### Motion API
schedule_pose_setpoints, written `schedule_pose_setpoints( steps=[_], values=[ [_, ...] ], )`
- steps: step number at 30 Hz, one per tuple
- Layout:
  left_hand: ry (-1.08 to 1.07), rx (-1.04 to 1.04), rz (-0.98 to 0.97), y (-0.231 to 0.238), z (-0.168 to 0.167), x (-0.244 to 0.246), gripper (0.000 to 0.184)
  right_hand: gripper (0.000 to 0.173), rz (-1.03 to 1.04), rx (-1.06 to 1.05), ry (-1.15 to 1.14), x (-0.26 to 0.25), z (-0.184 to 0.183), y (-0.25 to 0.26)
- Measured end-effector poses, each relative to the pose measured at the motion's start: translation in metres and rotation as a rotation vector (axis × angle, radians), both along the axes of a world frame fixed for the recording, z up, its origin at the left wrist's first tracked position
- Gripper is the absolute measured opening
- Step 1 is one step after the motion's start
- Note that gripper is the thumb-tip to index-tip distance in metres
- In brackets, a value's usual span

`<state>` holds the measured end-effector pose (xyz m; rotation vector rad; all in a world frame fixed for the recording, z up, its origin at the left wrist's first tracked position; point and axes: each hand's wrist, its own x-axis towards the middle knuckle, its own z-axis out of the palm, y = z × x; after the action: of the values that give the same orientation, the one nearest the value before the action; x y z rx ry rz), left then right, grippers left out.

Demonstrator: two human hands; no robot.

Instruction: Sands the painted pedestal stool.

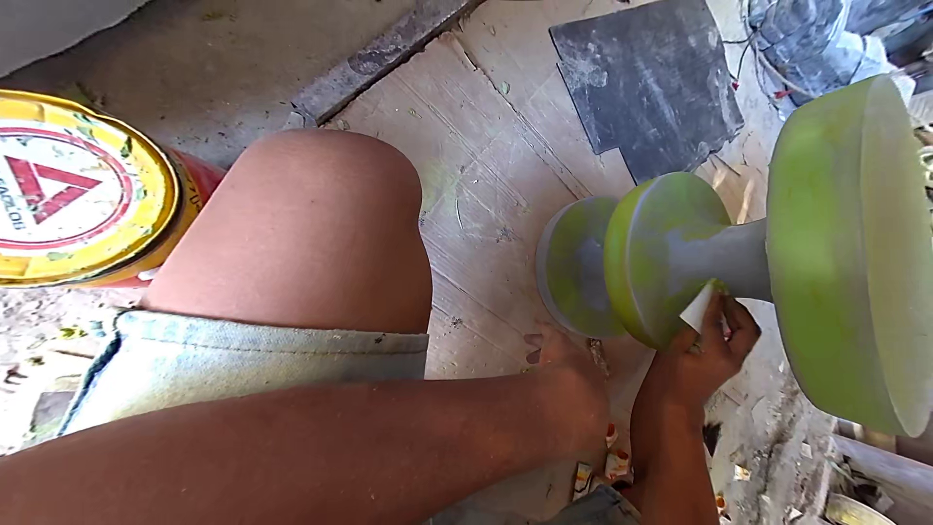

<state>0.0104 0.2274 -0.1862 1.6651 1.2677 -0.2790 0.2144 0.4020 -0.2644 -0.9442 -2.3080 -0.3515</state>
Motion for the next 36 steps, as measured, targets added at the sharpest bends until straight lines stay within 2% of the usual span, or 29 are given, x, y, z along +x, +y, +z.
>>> schedule_pose_setpoints(
  steps=[4,9,15,19,23,25,29,34,36],
  values=[
    [-0.033,0.017,0.028,-0.001,0.000,-0.005,0.019,0.043,-0.049,-0.077,-0.099,-0.003,-0.006,-0.003],
    [0.023,-0.019,-0.026,0.007,-0.005,0.000,0.019,0.044,-0.044,-0.380,-0.253,-0.005,0.035,-0.021],
    [0.029,0.001,-0.026,0.004,-0.006,0.004,0.020,0.045,0.032,-0.559,-0.430,0.009,0.062,-0.012],
    [0.018,0.014,-0.002,0.003,-0.003,0.001,0.019,0.036,0.073,-0.477,-0.271,0.017,0.061,-0.008],
    [-0.004,0.041,0.018,0.002,-0.001,-0.007,0.017,0.031,0.051,-0.132,0.053,0.014,0.034,-0.006],
    [0.000,0.037,0.010,0.003,-0.001,-0.008,0.018,0.029,0.021,-0.044,0.113,0.010,0.018,-0.001],
    [0.000,0.015,0.021,0.004,-0.003,-0.006,0.020,0.032,-0.025,-0.072,-0.025,0.018,0.004,0.011],
    [-0.014,0.005,0.028,0.006,-0.001,-0.006,0.019,0.036,0.022,-0.251,-0.242,0.036,0.022,0.005],
    [-0.010,0.008,0.020,0.007,-0.001,-0.005,0.019,0.038,0.062,-0.249,-0.287,0.044,0.030,0.006]
  ],
)
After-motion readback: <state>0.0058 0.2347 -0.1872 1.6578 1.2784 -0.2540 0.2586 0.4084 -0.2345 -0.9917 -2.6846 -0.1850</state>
